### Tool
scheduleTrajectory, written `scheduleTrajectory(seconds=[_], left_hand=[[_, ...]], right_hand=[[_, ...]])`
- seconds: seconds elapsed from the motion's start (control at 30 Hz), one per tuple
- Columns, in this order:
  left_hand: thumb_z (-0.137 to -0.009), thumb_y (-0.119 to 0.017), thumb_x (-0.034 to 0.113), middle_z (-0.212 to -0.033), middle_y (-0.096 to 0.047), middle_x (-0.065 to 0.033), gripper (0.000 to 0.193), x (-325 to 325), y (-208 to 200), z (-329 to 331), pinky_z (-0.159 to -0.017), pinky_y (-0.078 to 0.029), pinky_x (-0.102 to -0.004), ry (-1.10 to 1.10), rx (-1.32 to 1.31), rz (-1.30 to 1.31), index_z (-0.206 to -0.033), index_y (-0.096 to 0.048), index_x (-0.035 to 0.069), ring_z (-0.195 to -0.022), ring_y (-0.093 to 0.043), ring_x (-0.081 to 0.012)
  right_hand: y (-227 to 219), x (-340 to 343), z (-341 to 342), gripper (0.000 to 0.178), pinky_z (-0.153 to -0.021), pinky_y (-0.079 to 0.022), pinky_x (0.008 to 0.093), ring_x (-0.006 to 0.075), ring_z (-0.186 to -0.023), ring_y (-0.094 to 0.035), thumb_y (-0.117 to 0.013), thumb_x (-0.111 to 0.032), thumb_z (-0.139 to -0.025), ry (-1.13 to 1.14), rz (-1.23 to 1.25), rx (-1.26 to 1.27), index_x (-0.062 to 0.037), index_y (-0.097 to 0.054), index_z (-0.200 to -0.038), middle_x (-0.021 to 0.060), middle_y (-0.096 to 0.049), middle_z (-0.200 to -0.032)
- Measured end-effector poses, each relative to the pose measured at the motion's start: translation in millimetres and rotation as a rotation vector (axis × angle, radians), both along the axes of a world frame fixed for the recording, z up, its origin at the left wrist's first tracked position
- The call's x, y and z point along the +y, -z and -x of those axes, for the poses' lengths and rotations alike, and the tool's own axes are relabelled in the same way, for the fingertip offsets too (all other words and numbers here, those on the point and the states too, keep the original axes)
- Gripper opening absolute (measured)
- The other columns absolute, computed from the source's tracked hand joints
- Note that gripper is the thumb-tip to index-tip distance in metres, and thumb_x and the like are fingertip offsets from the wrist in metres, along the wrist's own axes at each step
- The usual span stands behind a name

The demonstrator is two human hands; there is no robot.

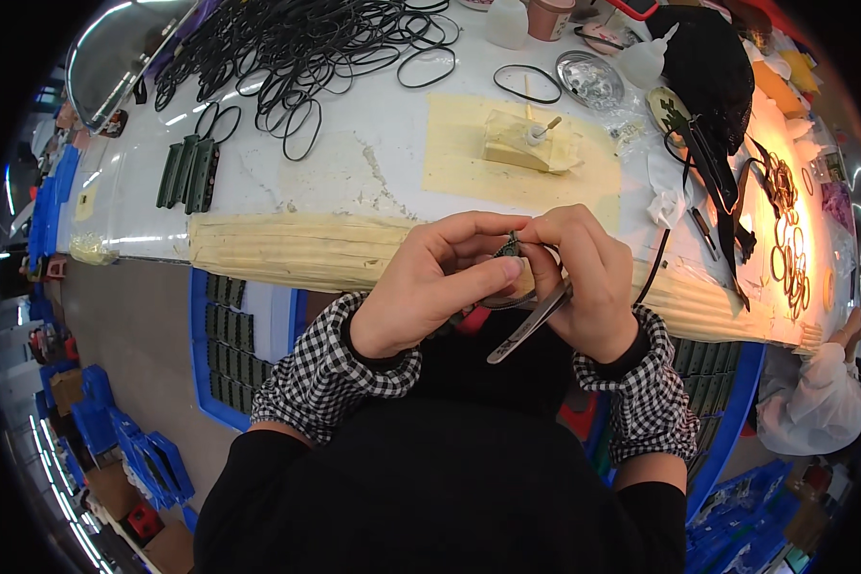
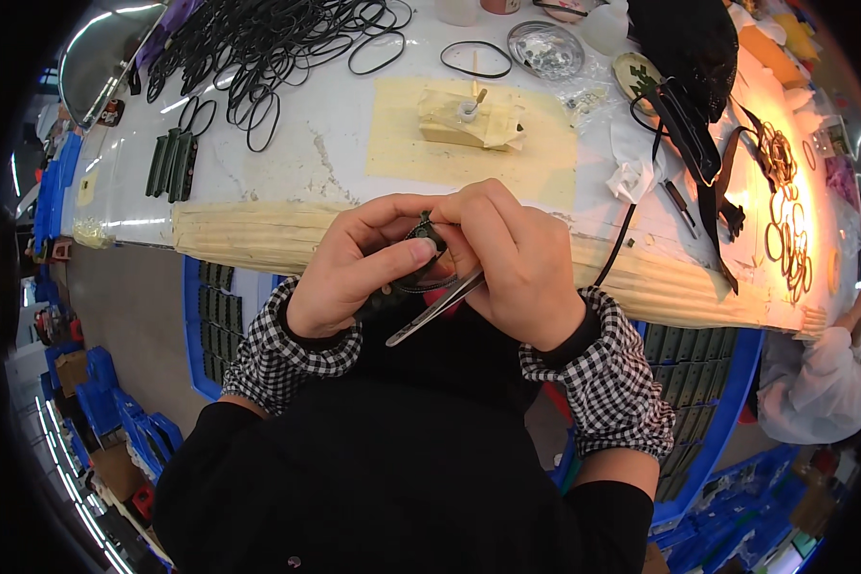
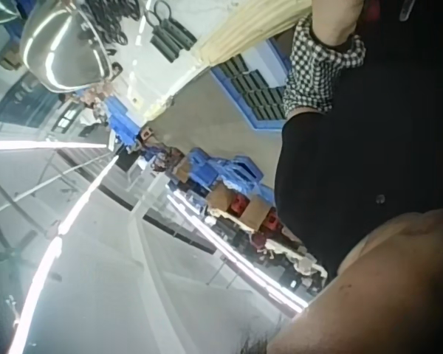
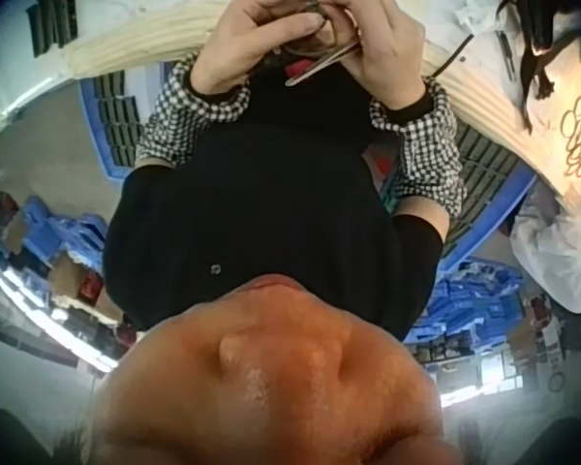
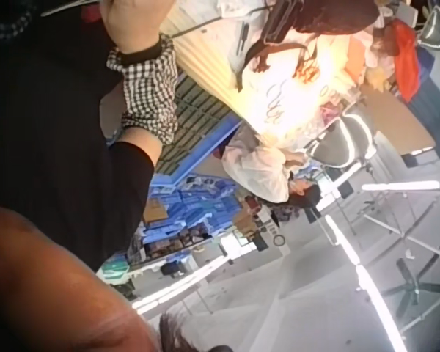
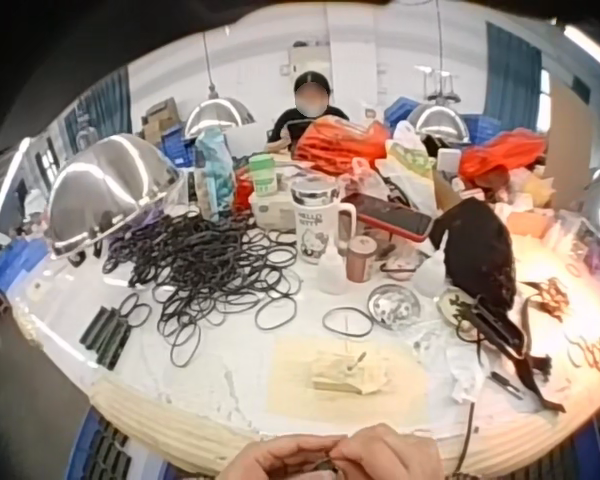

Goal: Assembling small green plastic components by inserting wires using a precision manual tool.

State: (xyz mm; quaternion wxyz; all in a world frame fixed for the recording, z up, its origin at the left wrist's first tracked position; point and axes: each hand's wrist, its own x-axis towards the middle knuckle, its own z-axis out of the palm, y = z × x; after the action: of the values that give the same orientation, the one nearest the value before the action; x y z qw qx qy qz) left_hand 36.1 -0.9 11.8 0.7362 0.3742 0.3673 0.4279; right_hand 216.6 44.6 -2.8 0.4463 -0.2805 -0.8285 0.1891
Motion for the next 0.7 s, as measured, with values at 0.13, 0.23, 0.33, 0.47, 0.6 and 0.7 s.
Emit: scheduleTrajectory(seconds=[0.13, 0.23, 0.33, 0.47, 0.6, 0.7], left_hand=[[-0.093, -0.058, 0.006, -0.104, -0.064, -0.0081, 0.036, 1, -1, 0, -0.083, -0.050, -0.0247, -0.008, -0.015, 0.028, -0.127, -0.051, -0.004, -0.092, -0.060, -0.0093], [-0.094, -0.058, 0.007, -0.106, -0.064, -0.0081, 0.035, 5, -9, 4, -0.083, -0.050, -0.0244, 0.106, -0.060, 0.104, -0.126, -0.051, -0.004, -0.093, -0.060, -0.0091], [-0.094, -0.058, 0.007, -0.109, -0.063, -0.0082, 0.035, 6, -7, 2, -0.084, -0.050, -0.0241, 0.111, -0.060, 0.097, -0.127, -0.050, -0.003, -0.094, -0.060, -0.0093], [-0.094, -0.058, 0.006, -0.113, -0.062, -0.0096, 0.038, 3, 2, -5, -0.085, -0.049, -0.0242, -0.055, -0.027, -0.016, -0.129, -0.048, -0.002, -0.097, -0.059, -0.0097], [-0.095, -0.053, 0.009, -0.120, -0.058, -0.0125, 0.040, 5, 3, -4, -0.090, -0.050, -0.0265, -0.132, 0.134, -0.090, -0.133, -0.044, 0.001, -0.101, -0.060, -0.0127], [-0.095, -0.054, 0.011, -0.120, -0.059, -0.0125, 0.040, 4, -1, -6, -0.090, -0.050, -0.0269, -0.082, 0.110, -0.080, -0.133, -0.045, 0.001, -0.100, -0.060, -0.0128]], right_hand=[[-5, 2, -4, 0.017, -0.051, -0.048, 0.0326, 0.0246, -0.062, -0.062, -0.067, -0.002, -0.079, -0.027, -0.040, -0.021, -0.0032, -0.059, -0.094, 0.0082, -0.059, -0.081], [-6, 1, -6, 0.016, -0.050, -0.047, 0.0317, 0.0241, -0.062, -0.062, -0.068, -0.003, -0.079, -0.042, -0.122, -0.045, -0.0028, -0.060, -0.093, 0.0079, -0.059, -0.081], [-4, 3, -6, 0.016, -0.051, -0.047, 0.0311, 0.0232, -0.063, -0.061, -0.069, -0.005, -0.079, -0.056, -0.034, 0.021, -0.0018, -0.060, -0.091, 0.0082, -0.059, -0.081], [-20, 1, -13, 0.016, -0.059, -0.047, 0.0307, 0.0221, -0.069, -0.059, -0.069, -0.013, -0.083, 0.026, 0.128, 0.048, -0.0004, -0.062, -0.090, 0.0093, -0.058, -0.082], [-28, -7, -27, 0.025, -0.066, -0.045, 0.0300, 0.0210, -0.073, -0.056, -0.060, -0.025, -0.092, 0.097, 0.156, 0.197, 0.0002, -0.064, -0.091, 0.0088, -0.057, -0.082], [-37, -13, -30, 0.029, -0.066, -0.044, 0.0293, 0.0201, -0.074, -0.055, -0.055, -0.026, -0.096, 0.129, 0.147, 0.181, 0.0008, -0.066, -0.094, 0.0090, -0.057, -0.083]])
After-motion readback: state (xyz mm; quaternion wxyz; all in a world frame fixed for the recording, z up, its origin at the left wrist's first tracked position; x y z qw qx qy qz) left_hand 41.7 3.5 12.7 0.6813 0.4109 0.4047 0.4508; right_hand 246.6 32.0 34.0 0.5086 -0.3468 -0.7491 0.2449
